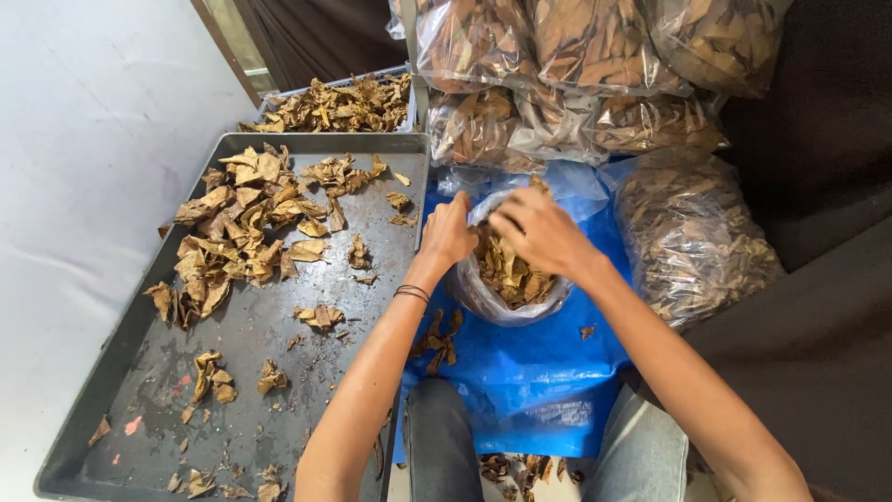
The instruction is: Stuffing dried leaves from a metal tray into a plastic bag.
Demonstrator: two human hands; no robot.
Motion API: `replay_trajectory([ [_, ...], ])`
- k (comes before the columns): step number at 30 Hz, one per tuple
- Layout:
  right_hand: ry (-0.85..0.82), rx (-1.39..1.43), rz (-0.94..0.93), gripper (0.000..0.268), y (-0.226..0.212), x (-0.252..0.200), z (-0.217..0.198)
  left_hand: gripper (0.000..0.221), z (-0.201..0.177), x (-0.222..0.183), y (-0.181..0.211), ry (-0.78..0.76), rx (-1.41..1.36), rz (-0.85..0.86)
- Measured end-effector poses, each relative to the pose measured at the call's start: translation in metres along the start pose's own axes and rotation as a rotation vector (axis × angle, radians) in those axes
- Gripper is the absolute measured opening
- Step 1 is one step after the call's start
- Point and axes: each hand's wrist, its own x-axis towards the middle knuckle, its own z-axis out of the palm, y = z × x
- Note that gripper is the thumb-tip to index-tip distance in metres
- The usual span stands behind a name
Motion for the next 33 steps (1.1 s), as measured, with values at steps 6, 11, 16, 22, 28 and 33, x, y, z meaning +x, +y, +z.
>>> replay_trajectory([
  [6, 0.234, -0.053, 0.144, 0.050, 0.047, 0.019, 0.003, 0.028, 0.021, 0.014, -0.023, 0.009, 0.004, -0.085],
  [11, 0.012, 0.052, 0.237, 0.051, 0.036, 0.020, 0.018, 0.026, 0.050, 0.041, -0.053, 0.009, 0.106, -0.125],
  [16, -0.059, 0.058, 0.182, 0.054, 0.002, 0.004, 0.012, 0.019, 0.028, 0.022, -0.029, 0.035, 0.072, -0.066],
  [22, -0.130, -0.101, 0.047, 0.050, 0.000, 0.006, 0.027, 0.021, 0.012, 0.013, -0.005, 0.019, 0.035, -0.018],
  [28, 0.001, -0.388, -0.138, 0.034, 0.060, 0.032, 0.098, 0.021, 0.005, 0.011, 0.009, -0.056, -0.003, 0.027],
  [33, -0.020, -0.511, -0.152, 0.059, 0.075, 0.045, 0.123, 0.012, 0.013, 0.018, 0.012, -0.055, 0.023, 0.016],
])
